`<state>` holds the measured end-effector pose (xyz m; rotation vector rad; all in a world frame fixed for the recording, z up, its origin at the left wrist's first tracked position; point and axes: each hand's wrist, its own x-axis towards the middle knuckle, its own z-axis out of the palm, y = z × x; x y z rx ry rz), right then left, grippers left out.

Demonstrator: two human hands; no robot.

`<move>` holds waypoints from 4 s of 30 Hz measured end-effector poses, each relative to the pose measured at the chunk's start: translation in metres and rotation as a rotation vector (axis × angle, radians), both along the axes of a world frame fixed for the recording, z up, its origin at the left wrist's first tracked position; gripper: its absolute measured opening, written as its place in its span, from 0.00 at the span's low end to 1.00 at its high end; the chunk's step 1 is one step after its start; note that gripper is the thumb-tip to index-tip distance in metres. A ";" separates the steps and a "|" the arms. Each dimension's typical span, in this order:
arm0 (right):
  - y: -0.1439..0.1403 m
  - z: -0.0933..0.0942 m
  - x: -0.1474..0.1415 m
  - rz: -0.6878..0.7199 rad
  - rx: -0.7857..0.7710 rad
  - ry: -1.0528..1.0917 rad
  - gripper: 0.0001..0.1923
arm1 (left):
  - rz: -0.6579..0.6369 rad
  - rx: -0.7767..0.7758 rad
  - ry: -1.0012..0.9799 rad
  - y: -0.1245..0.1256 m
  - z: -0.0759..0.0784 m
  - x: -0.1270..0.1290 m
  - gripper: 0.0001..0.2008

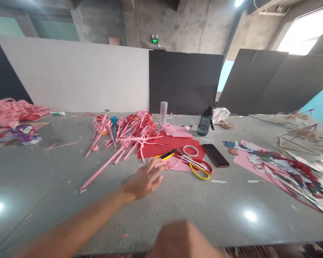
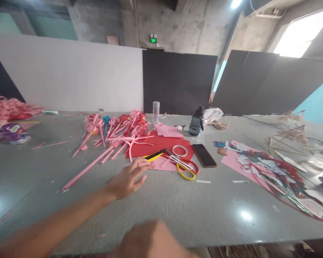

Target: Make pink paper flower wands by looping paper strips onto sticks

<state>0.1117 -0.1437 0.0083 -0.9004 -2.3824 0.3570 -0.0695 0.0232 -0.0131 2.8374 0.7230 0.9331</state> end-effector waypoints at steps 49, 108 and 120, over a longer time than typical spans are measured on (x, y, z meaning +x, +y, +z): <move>0.163 -0.021 0.070 -0.564 -0.390 1.054 0.07 | 0.772 0.086 -0.084 0.132 -0.015 -0.084 0.21; 0.174 -0.026 0.087 -0.691 -0.104 0.919 0.18 | 0.566 0.488 -0.073 0.083 0.001 -0.065 0.14; 0.176 -0.030 0.090 -0.721 -0.141 0.900 0.17 | 0.544 0.479 -0.085 0.081 0.002 -0.064 0.13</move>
